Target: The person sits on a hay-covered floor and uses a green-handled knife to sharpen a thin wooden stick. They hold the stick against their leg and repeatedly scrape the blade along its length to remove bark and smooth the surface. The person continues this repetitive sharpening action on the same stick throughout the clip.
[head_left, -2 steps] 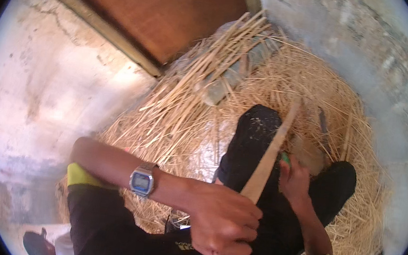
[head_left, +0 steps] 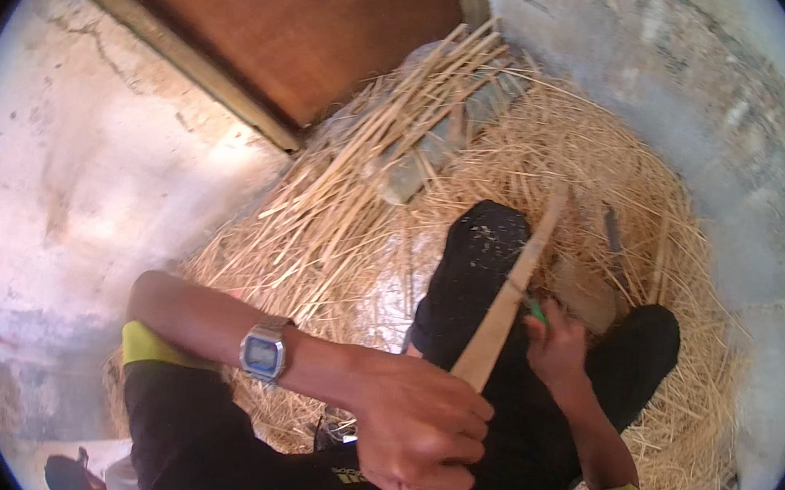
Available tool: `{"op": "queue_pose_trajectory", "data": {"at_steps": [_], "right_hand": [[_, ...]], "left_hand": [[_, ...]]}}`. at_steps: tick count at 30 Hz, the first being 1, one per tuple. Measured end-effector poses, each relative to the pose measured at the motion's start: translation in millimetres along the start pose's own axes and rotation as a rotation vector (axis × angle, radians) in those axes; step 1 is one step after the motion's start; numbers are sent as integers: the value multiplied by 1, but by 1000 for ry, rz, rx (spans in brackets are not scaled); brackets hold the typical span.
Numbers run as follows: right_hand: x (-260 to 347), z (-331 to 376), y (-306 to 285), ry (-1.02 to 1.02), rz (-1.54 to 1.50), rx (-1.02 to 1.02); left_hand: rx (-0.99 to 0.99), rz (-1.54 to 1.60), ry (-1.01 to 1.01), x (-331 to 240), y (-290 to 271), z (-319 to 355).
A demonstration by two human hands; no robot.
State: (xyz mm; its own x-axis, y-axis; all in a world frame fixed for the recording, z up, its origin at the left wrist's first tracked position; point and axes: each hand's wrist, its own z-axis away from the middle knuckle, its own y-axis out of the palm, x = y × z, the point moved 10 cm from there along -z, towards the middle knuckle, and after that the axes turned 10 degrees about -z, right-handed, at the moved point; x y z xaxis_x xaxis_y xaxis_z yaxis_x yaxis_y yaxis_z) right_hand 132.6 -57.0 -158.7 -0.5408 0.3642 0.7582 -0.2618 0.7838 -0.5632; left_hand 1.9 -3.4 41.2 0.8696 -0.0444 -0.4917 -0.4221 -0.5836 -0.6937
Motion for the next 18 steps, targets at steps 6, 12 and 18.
{"op": "queue_pose_trajectory", "data": {"at_steps": [6, 12, 18], "right_hand": [[-45, -11, 6, 182, 96, 25], [-74, -20, 12, 212, 206, 50], [-30, -9, 17, -39, 202, -15]], "left_hand": [[37, 15, -1, -2, -1, 6], [-38, 16, -12, 2, -14, 4], [-72, 25, -16, -3, -14, 5]]}}
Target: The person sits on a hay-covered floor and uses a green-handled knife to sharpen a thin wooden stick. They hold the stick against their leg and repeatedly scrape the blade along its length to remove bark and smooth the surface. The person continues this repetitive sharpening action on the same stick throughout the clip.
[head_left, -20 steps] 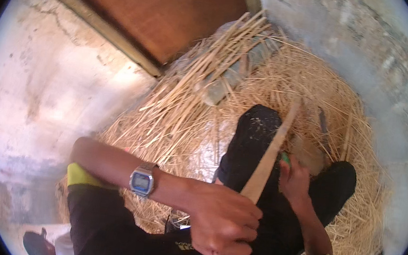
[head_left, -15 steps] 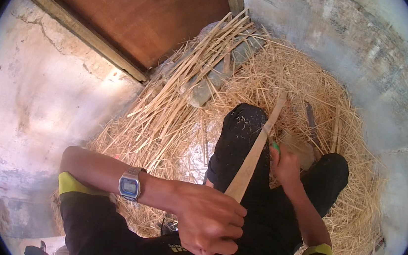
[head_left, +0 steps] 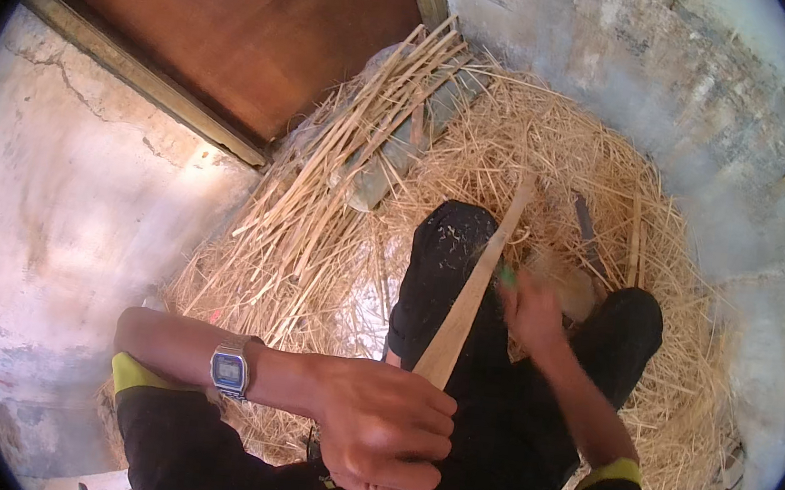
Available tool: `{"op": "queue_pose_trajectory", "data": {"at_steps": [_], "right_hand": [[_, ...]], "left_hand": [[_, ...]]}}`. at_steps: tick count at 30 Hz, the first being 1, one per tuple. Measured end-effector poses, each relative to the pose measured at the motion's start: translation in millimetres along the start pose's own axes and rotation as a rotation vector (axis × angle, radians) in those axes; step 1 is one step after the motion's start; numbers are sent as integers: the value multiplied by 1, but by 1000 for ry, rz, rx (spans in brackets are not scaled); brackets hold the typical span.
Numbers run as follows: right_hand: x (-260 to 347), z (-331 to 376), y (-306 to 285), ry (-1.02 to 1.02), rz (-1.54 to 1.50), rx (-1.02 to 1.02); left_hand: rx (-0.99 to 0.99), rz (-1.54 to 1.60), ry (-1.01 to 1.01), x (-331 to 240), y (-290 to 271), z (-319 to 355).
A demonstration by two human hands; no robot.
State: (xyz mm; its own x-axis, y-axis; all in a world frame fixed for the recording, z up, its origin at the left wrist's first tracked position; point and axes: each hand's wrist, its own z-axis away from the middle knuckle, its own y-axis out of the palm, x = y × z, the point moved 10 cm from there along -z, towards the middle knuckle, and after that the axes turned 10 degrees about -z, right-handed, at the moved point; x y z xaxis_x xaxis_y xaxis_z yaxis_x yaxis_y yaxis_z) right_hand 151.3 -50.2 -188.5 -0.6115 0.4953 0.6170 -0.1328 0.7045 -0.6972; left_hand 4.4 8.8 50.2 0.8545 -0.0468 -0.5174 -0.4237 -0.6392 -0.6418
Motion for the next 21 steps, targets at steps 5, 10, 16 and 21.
{"op": "queue_pose_trajectory", "data": {"at_steps": [5, 10, 16, 21], "right_hand": [[-46, -26, 8, 232, 71, 44], [-24, -7, 17, 78, 131, 71], [-58, -38, 24, 384, -58, 90], [-72, -30, 46, 553, -655, 263]], "left_hand": [[-40, 3, -26, 13, -31, -6], [-35, 48, -65, 1, -9, 6], [-213, 72, -179, 19, -49, 18], [-534, 50, -111, 13, -55, 23]]}}
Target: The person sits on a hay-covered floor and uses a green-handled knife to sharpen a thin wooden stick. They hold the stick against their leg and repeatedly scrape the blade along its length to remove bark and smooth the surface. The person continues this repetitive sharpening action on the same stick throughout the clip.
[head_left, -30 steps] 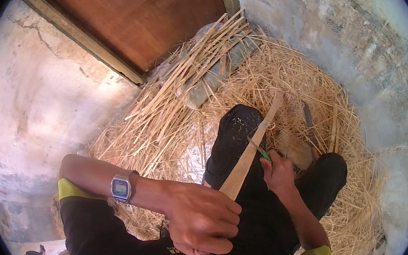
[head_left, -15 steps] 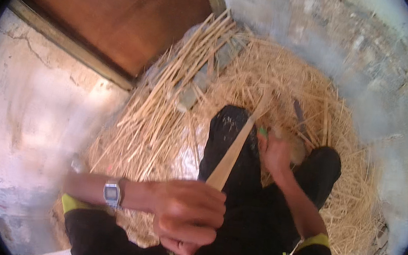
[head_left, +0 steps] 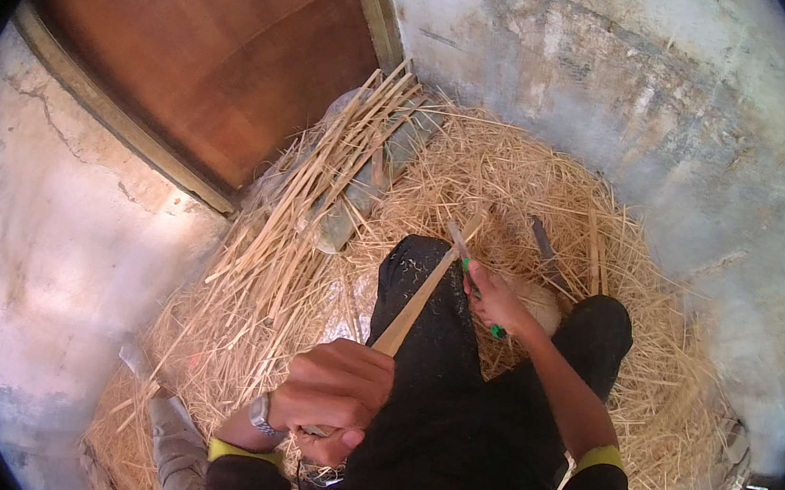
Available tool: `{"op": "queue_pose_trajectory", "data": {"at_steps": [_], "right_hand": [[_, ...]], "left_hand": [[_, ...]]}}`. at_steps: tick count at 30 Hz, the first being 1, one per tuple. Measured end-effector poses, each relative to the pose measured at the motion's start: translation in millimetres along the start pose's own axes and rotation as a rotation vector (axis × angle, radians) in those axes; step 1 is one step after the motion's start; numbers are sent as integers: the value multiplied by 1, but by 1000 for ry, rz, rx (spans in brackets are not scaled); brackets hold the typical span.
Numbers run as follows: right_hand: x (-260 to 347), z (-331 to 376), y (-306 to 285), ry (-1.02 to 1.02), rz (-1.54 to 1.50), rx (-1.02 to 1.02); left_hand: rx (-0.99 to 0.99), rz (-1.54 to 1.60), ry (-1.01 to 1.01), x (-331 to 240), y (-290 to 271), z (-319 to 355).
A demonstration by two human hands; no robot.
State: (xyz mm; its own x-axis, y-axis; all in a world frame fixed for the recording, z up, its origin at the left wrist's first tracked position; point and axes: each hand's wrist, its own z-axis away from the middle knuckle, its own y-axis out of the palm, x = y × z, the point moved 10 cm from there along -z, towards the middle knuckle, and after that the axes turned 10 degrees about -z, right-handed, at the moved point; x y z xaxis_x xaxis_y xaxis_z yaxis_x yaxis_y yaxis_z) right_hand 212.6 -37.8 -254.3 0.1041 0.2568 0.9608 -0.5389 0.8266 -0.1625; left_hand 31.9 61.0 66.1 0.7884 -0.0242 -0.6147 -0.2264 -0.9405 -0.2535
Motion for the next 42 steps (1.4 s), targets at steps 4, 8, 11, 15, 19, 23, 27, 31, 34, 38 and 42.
{"op": "queue_pose_trajectory", "data": {"at_steps": [4, 8, 11, 15, 19, 23, 27, 31, 34, 38, 42], "right_hand": [[90, 43, 18, -417, 320, -57], [43, 29, -9, -253, 806, -224], [62, 32, 7, -316, 836, -197], [55, 20, 23, -477, 961, -166], [48, 12, -4, -355, 776, -256], [35, -2, 8, -371, 449, -258], [21, 0, 15, 151, -62, 154], [89, 28, 20, -439, 537, -139], [44, 19, 21, -309, 791, -220], [47, -4, 1, -398, 590, -327], [26, -26, 5, -188, 107, 30]], "left_hand": [[-51, 72, 50, -2, 1, 6], [84, 73, 123, 3, 19, 3], [-164, 10, 65, 0, -10, 4], [-199, 60, 17, -1, -20, 13], [-433, -158, -55, 5, -32, 26], [-427, 51, -2, 13, -55, 31], [-313, 85, 40, 8, -47, 22], [-295, 105, 43, 9, -42, 15], [-282, 6, 66, 9, -23, 3], [-461, -28, 25, 16, -60, 23], [-306, 91, 68, 19, -55, 2]]}}
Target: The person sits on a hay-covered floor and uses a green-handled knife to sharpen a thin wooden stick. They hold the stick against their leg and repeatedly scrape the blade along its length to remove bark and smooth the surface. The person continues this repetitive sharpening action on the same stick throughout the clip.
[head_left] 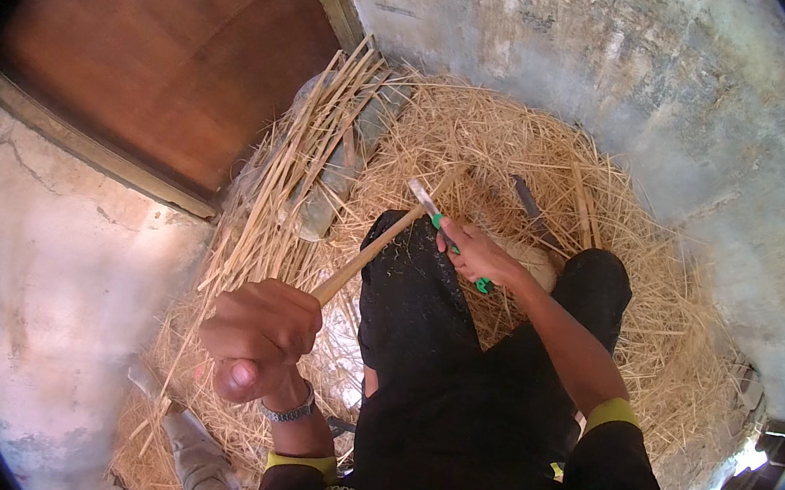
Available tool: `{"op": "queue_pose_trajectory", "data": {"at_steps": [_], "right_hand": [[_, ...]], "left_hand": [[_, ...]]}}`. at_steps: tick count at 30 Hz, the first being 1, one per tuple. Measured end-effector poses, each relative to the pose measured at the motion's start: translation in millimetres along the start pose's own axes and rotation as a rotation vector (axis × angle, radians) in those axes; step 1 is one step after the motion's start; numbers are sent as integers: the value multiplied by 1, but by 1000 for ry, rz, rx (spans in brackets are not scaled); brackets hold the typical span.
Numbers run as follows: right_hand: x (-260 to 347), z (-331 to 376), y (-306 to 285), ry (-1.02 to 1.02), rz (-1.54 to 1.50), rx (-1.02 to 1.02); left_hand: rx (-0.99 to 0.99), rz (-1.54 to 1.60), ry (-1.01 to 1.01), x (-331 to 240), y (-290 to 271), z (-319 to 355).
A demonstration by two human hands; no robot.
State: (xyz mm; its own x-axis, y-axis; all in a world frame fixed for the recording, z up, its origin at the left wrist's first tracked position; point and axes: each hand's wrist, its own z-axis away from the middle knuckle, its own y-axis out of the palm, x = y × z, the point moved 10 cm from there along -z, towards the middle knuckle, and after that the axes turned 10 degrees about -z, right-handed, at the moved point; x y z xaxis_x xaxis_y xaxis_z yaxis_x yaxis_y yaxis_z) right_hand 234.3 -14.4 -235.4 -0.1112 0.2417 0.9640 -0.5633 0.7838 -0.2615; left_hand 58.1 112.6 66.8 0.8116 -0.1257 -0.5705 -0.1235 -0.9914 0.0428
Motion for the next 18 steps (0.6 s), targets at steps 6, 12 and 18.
{"op": "queue_pose_trajectory", "data": {"at_steps": [6, 12, 18], "right_hand": [[127, 44, 5, -357, 407, -191], [-117, 49, -110, 369, 815, -395], [8, 57, -65, 46, 295, -344]], "left_hand": [[30, -31, -7, -7, 7, -5], [36, -4, 54, 0, 21, -9], [32, -87, -3, 4, 11, -19]]}}
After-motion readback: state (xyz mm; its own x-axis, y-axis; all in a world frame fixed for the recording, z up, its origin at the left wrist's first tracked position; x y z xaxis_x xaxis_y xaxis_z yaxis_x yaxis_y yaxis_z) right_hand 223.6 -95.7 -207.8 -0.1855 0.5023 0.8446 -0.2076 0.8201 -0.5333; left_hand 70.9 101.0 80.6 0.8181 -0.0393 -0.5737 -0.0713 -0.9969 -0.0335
